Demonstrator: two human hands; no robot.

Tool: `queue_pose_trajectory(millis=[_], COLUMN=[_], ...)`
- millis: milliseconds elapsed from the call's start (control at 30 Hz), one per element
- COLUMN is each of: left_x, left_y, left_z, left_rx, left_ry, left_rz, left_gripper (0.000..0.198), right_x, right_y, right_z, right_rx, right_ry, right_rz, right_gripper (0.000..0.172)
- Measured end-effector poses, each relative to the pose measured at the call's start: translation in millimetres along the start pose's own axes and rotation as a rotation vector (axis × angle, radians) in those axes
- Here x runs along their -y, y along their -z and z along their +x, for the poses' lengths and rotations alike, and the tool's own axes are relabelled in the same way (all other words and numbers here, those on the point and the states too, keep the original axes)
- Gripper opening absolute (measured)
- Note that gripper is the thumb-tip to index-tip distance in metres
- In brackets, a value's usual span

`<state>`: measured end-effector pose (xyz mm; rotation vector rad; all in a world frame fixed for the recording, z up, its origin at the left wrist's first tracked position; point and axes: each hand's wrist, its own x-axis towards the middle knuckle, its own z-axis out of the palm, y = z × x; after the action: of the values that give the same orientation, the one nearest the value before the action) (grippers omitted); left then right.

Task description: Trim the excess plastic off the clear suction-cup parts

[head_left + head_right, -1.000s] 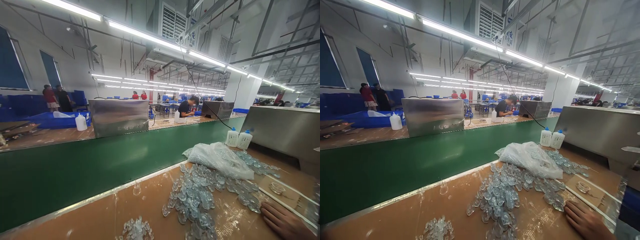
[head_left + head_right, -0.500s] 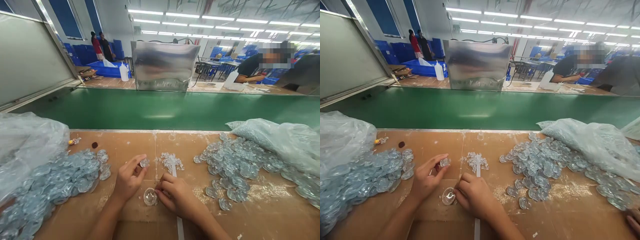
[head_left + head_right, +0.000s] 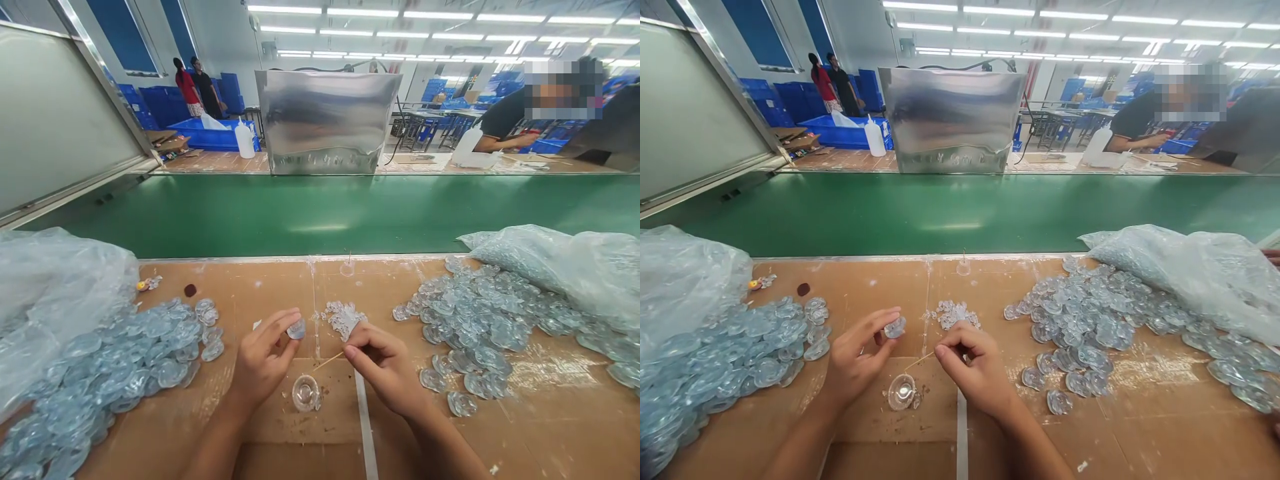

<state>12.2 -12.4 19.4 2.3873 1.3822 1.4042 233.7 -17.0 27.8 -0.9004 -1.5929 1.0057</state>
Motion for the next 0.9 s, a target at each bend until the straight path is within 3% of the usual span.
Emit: queue_pose_trajectory(millis=[300,900], left_x=[4,2], left_y=[-6.1,-10.7], left_z=[-1,1], left_rx=[0.105,0.15], left_ry=[-0.077,-0.132], left_rz=[-0.008,-0.001], left_gripper=[0.027,0.028], right_x=[-1,-1], right_y=[-5,-12], right_z=[0,0], right_rx=[-0.255,-0.224], right_ry=[0.047,0.032], right_rz=[-0.019,-0.111], right_gripper=[0.015,0.014])
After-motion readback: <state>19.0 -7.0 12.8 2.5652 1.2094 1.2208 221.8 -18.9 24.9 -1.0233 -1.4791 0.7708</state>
